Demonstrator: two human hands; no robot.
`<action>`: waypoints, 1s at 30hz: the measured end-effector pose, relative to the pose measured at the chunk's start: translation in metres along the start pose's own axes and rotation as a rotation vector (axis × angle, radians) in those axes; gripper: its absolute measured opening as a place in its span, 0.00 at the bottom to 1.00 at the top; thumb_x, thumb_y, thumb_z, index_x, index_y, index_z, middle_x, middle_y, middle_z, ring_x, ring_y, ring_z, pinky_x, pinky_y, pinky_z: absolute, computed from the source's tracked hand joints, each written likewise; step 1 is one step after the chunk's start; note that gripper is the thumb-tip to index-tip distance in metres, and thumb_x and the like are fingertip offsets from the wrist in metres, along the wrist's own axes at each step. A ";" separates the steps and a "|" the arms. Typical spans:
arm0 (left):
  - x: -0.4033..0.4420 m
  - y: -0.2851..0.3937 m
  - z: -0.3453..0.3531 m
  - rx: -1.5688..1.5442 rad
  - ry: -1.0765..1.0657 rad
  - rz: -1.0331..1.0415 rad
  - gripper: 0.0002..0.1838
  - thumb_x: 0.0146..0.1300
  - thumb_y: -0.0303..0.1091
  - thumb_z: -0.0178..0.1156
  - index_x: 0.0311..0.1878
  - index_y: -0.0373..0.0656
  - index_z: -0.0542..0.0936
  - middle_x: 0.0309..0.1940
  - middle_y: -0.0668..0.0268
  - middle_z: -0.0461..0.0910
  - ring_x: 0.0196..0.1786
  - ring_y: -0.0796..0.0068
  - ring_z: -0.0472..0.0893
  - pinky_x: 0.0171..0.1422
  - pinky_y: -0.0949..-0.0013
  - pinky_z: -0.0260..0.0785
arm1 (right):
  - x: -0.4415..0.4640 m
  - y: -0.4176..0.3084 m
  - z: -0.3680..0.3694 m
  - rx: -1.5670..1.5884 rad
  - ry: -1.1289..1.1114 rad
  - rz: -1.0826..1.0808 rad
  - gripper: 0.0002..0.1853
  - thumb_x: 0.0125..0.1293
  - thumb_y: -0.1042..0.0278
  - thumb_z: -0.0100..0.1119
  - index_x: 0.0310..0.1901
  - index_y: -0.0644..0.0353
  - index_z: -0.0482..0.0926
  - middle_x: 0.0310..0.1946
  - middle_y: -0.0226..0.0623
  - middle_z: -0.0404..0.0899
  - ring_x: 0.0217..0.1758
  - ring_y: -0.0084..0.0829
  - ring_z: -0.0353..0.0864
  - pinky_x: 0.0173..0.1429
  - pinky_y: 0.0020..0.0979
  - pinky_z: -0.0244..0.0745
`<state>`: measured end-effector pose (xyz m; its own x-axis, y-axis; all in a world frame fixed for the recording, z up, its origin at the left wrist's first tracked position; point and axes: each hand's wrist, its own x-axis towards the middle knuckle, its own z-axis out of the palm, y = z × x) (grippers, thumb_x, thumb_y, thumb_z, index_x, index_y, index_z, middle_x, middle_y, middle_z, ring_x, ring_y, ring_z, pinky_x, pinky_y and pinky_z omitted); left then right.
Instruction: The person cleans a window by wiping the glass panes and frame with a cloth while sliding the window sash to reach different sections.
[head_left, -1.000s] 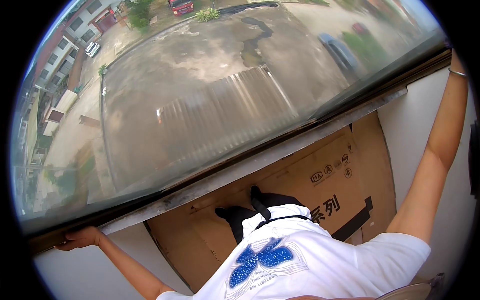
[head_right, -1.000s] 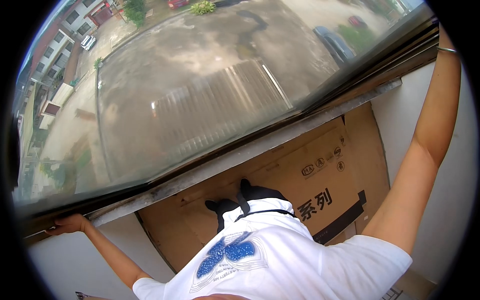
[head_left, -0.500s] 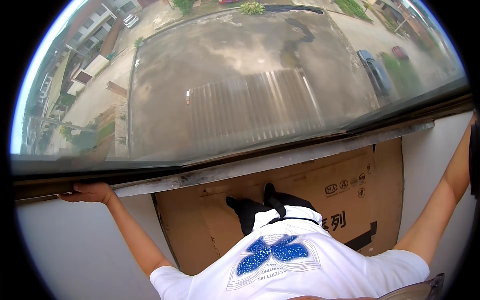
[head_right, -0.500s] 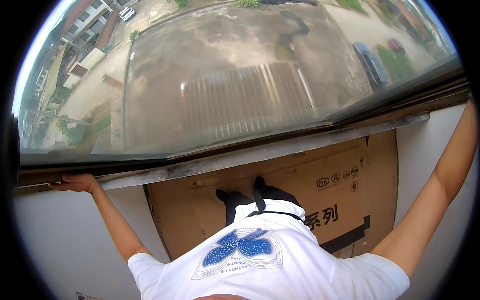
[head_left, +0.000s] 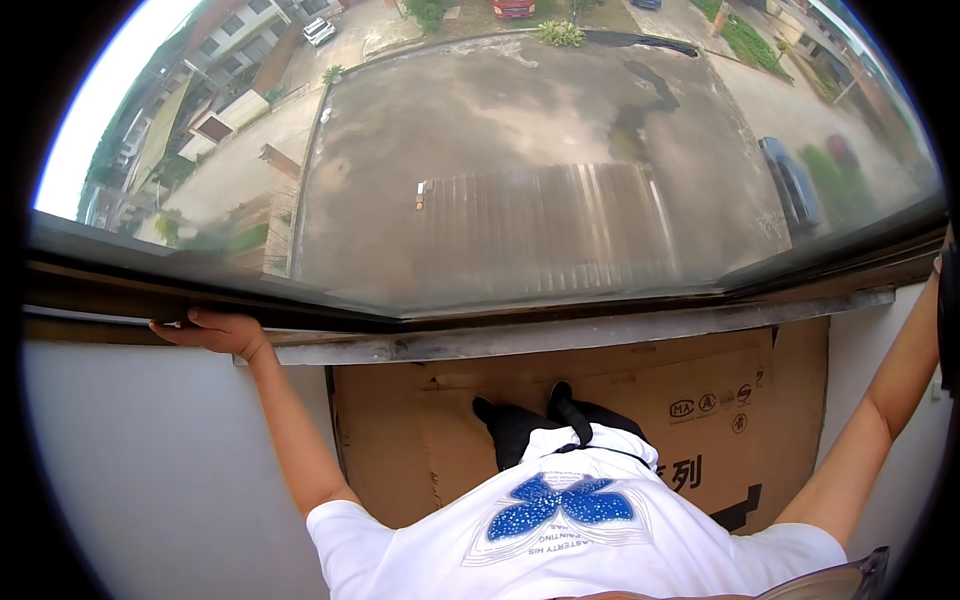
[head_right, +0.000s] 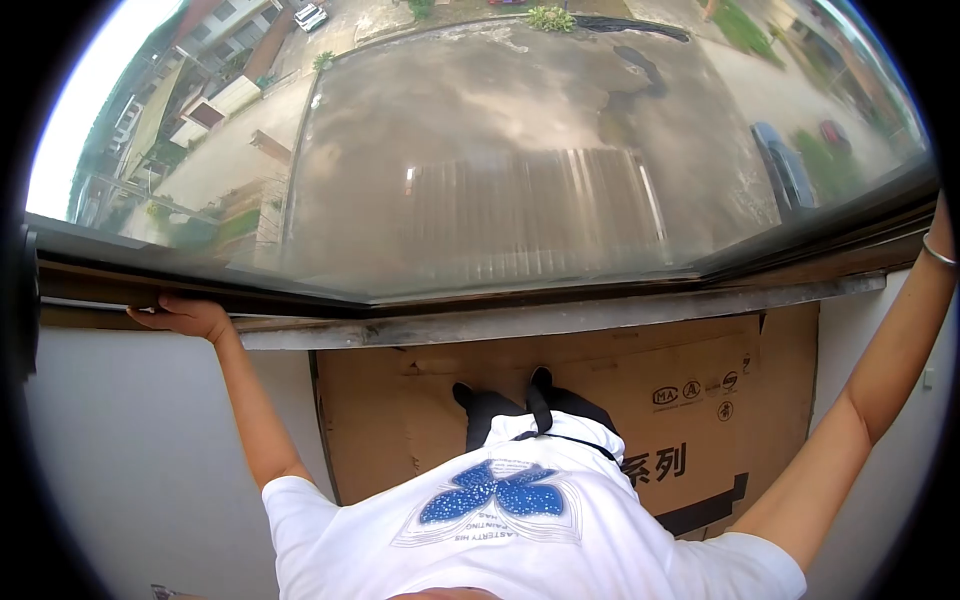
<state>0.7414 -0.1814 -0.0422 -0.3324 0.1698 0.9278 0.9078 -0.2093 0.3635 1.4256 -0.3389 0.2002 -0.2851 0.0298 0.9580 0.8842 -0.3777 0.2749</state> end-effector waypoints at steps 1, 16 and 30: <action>0.000 0.003 -0.001 -0.027 -0.014 -0.009 0.33 0.73 0.44 0.38 0.71 0.29 0.50 0.67 0.41 0.57 0.62 0.47 0.67 0.66 0.54 0.60 | -0.013 -0.013 -0.001 0.047 -0.016 -0.020 0.15 0.64 0.69 0.48 0.45 0.76 0.69 0.48 0.58 0.70 0.52 0.55 0.67 0.58 0.49 0.60; -0.004 0.007 -0.005 -0.198 -0.069 -0.126 0.39 0.73 0.54 0.41 0.73 0.30 0.47 0.68 0.43 0.59 0.67 0.47 0.65 0.70 0.58 0.58 | -0.319 -0.099 -0.059 0.560 -0.578 -0.037 0.39 0.60 0.60 0.62 0.68 0.72 0.59 0.66 0.58 0.62 0.69 0.57 0.60 0.72 0.52 0.52; -0.004 0.007 -0.004 -0.249 -0.052 -0.173 0.41 0.71 0.56 0.43 0.73 0.30 0.48 0.70 0.43 0.56 0.69 0.45 0.63 0.70 0.58 0.57 | 0.079 -0.194 -0.006 0.415 0.102 -0.010 0.21 0.63 0.61 0.57 0.54 0.66 0.75 0.60 0.42 0.73 0.63 0.40 0.71 0.63 0.38 0.63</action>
<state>0.7486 -0.1874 -0.0431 -0.4575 0.2712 0.8468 0.7457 -0.4017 0.5315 1.2291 -0.2687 0.2217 -0.3107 -0.0682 0.9481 0.9493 0.0276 0.3131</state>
